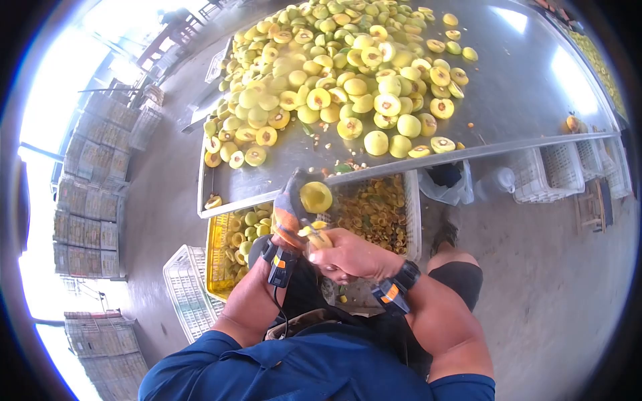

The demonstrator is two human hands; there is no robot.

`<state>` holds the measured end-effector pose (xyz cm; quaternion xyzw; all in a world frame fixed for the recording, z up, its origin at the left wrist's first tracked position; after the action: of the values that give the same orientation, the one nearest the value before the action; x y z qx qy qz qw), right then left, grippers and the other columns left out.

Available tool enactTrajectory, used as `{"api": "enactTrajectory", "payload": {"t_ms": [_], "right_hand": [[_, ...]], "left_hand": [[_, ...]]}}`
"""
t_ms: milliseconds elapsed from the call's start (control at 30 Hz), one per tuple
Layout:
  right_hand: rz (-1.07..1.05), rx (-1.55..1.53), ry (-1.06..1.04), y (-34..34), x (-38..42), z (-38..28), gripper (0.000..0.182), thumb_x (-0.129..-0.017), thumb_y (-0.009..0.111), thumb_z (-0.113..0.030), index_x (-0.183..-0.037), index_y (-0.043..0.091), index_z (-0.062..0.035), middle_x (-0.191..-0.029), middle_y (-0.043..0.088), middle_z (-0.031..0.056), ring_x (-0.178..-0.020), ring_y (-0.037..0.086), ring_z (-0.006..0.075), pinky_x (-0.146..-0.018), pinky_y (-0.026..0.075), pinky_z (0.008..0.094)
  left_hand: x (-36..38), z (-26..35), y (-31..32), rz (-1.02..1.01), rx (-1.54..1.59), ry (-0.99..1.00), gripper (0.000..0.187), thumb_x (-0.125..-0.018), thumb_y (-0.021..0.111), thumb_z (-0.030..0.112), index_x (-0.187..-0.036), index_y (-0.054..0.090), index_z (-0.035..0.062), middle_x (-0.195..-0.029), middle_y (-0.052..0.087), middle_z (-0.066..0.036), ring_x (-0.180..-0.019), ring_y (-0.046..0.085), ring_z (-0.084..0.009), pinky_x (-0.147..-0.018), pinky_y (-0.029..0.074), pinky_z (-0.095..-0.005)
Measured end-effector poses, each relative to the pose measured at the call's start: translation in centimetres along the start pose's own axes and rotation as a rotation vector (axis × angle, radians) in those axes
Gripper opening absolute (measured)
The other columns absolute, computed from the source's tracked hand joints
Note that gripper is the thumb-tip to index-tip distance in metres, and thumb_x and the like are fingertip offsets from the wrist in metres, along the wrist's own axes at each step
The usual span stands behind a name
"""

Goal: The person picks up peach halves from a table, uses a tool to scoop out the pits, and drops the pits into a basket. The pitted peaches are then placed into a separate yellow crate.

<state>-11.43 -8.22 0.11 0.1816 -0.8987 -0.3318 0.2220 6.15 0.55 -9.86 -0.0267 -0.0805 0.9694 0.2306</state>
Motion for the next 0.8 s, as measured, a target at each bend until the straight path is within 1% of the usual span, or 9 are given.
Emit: {"api": "enactTrajectory", "payload": {"t_ms": [100,167,233,267,367,433,567,700,800], "right_hand": [[0.297,0.068,0.073,-3.0,-0.4,1.7,0.023,-0.102,0.062,-0.015,-0.083,0.052,-0.0094,-0.065,0.046,-0.0014,-0.05,0.045,0.0107,-0.046,0.034,0.0301],[0.383,-0.012,0.086,-4.0,-0.6,2.1,0.031,-0.103,0.061,-0.019,-0.076,0.05,-0.0105,-0.06,0.045,-0.0002,-0.048,0.046,0.0132,-0.044,0.032,0.0318],[0.431,-0.11,0.094,-5.2,-0.9,4.0,0.034,-0.104,0.061,-0.021,-0.074,0.049,-0.0111,-0.057,0.044,0.0007,-0.047,0.046,0.0141,-0.043,0.032,0.0329],[0.434,-0.035,0.075,-5.0,-0.9,4.2,0.035,-0.104,0.06,-0.023,-0.073,0.049,-0.0117,-0.057,0.046,0.0018,-0.047,0.046,0.0152,-0.045,0.036,0.0341],[0.434,-0.171,0.131,-4.9,-1.6,6.0,0.035,-0.104,0.06,-0.024,-0.073,0.049,-0.012,-0.057,0.047,0.0026,-0.047,0.047,0.016,-0.046,0.039,0.035],[0.467,-0.2,0.104,-4.9,-1.9,5.6,0.034,-0.104,0.061,-0.024,-0.074,0.049,-0.0118,-0.057,0.047,0.0027,-0.047,0.048,0.0163,-0.046,0.041,0.0358],[0.455,-0.113,0.066,-4.9,-2.6,4.6,0.033,-0.104,0.061,-0.021,-0.075,0.05,-0.0098,-0.059,0.05,0.0025,-0.045,0.049,0.0149,-0.044,0.042,0.0355],[0.449,-0.017,0.027,-5.4,-3.2,3.6,0.027,-0.104,0.062,-0.021,-0.083,0.054,-0.0066,-0.061,0.054,0.0017,-0.044,0.052,0.0115,-0.039,0.041,0.0301],[0.484,0.07,0.003,-5.9,-3.3,2.5,0.023,-0.104,0.062,-0.021,-0.09,0.054,-0.0059,-0.063,0.056,0.0018,-0.046,0.052,0.0103,-0.041,0.042,0.03]], "left_hand": [[1.3,5.8,-2.8,0.088,-0.304,0.264,0.03,-0.102,0.067,0.019,-0.125,0.068,-0.0006,-0.103,0.075,-0.016,-0.096,0.074,-0.0269,-0.086,0.061,-0.0363],[3.9,12.8,-4.2,0.161,-0.737,0.587,0.028,-0.099,0.068,0.013,-0.123,0.069,-0.001,-0.1,0.076,-0.018,-0.093,0.075,-0.0297,-0.086,0.061,-0.0371],[4.8,11.9,-8.2,0.111,-0.852,0.461,0.029,-0.092,0.07,0.005,-0.119,0.07,-0.0034,-0.104,0.077,-0.02,-0.092,0.075,-0.0332,-0.087,0.06,-0.0381],[5.1,9.3,-11.6,0.193,-0.496,0.266,0.025,-0.093,0.07,0.005,-0.116,0.072,-0.0027,-0.104,0.077,-0.018,-0.091,0.075,-0.0308,-0.086,0.06,-0.0372],[6.2,4.0,-19.4,0.356,-0.329,-0.145,0.014,-0.1,0.072,0.012,-0.107,0.079,0.002,-0.096,0.08,-0.012,-0.087,0.074,-0.0168,-0.081,0.06,-0.0333],[5.2,7.0,-20.2,0.384,-0.74,-0.005,0.023,-0.094,0.08,0.017,-0.109,0.077,-0.0003,-0.1,0.08,-0.014,-0.091,0.076,-0.0213,-0.084,0.059,-0.034],[-4.0,10.3,-18.7,0.368,-0.758,0.332,0.036,-0.097,0.076,0.012,-0.131,0.069,0.0043,-0.124,0.074,-0.015,-0.112,0.072,-0.0239,-0.099,0.055,-0.033],[-15.8,15.1,-12.7,0.388,-1.186,0.61,0.053,-0.085,0.078,0.011,-0.137,0.068,0.0132,-0.135,0.066,-0.017,-0.124,0.064,-0.0375,-0.108,0.052,-0.0443],[-23.7,13.1,-10.9,0.266,-1.386,0.444,0.05,-0.083,0.073,0.009,-0.132,0.071,0.0129,-0.135,0.065,-0.018,-0.122,0.064,-0.0394,-0.107,0.051,-0.0462]]}}
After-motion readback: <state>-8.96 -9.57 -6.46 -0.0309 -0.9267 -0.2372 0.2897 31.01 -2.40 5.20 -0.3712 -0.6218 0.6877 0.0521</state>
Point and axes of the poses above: each hand's wrist, its own x-axis away from the middle knuckle, its own y-axis out of the palm, z = x × y, the point moved 6 cm from there along -x, towards the middle knuckle
